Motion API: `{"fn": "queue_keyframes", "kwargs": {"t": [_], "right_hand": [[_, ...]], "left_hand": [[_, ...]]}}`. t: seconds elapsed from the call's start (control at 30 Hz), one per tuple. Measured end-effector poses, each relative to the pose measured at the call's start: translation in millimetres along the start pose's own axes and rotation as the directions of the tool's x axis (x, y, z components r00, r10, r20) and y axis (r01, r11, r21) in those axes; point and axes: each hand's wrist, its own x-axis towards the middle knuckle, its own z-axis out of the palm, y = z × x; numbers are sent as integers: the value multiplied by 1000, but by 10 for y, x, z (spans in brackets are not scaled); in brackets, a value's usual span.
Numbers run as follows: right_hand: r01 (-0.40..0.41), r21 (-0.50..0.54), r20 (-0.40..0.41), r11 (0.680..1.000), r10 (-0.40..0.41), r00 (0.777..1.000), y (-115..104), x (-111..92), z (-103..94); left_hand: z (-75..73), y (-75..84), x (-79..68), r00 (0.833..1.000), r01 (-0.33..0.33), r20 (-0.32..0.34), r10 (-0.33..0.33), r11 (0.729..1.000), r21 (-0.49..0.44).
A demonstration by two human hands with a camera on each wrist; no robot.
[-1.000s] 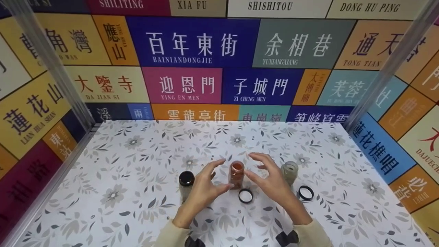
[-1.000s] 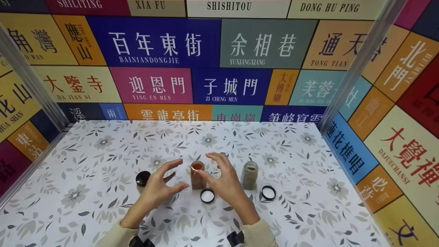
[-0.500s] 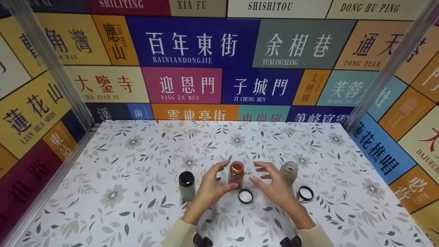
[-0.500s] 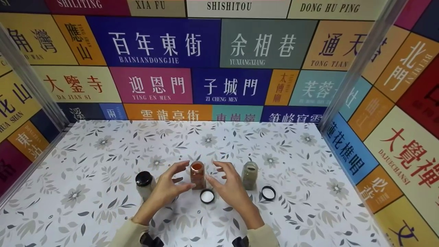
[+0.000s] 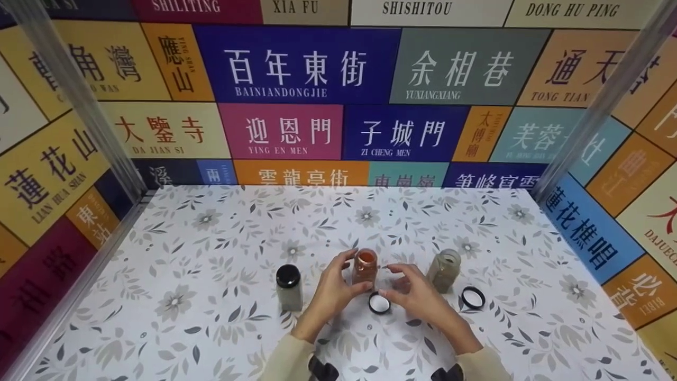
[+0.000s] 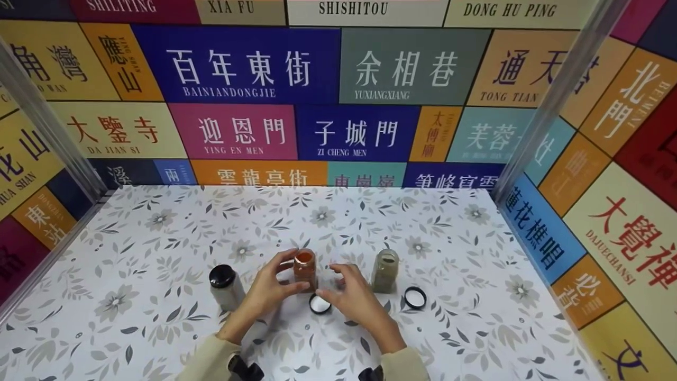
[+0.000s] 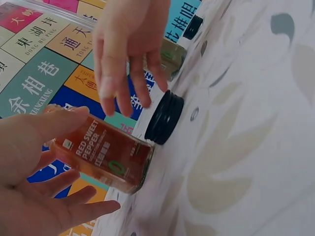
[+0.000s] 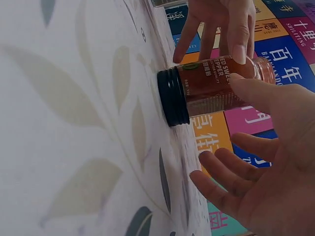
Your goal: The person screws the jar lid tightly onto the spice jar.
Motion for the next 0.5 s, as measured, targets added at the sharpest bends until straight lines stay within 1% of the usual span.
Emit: {"fn": "queue_keyframes", "kwargs": {"t": [0.1, 0.17, 0.33, 0.5], "right_hand": [[-12, -17, 16, 1000, 12, 1000, 4, -12, 5], [-12, -20, 24, 1000, 12, 1000, 4, -14, 20], [-2, -28, 38, 1000, 3, 999, 0, -28, 69], [-4, -82, 47, 997, 8, 999, 4, -44, 113]], "left_hand": [[39, 6, 15, 1000, -6, -30, 6, 1000, 12], [54, 4, 18, 999, 5, -48, -5, 1000, 11], [71, -29, 20, 997, 8, -79, -10, 1000, -25], [103, -59, 21, 996, -5, -86, -2, 997, -74]]}}
